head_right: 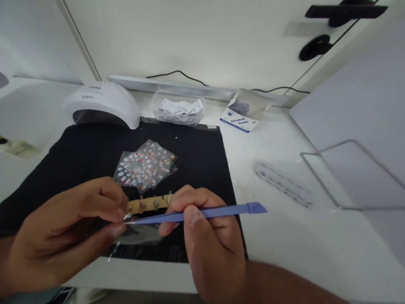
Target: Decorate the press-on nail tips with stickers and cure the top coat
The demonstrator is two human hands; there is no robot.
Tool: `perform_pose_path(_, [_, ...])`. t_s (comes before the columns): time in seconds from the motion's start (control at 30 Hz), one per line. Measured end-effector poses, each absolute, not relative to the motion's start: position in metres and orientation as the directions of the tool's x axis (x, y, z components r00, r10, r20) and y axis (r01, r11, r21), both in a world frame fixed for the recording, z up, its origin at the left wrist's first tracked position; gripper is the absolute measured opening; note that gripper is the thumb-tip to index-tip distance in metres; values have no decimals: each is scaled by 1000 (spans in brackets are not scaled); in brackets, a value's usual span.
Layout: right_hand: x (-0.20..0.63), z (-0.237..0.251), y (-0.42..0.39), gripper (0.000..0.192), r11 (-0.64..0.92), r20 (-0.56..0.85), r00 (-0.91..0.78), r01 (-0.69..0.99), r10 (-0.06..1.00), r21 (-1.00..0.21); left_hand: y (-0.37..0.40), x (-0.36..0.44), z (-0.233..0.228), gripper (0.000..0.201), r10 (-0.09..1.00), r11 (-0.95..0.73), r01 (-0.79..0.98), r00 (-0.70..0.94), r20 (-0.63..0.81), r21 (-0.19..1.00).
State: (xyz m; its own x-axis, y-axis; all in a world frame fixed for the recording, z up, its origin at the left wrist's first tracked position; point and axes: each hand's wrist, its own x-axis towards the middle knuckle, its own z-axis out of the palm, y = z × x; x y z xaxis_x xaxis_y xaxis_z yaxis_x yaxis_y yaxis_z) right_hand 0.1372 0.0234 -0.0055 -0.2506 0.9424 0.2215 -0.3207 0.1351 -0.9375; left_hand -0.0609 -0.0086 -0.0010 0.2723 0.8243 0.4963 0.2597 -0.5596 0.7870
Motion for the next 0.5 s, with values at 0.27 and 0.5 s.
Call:
perform_pose_path(0.27, [139,-3,23,19,134,240,-287,-343,927,-930,-9,-61,1,22,816,-570,269,297,497,776])
perform_pose_path(0.5, [150,2,38,21,247,336,-218,-353,916,-902,-9,-62,4,21,824,-559,272,284,490,783])
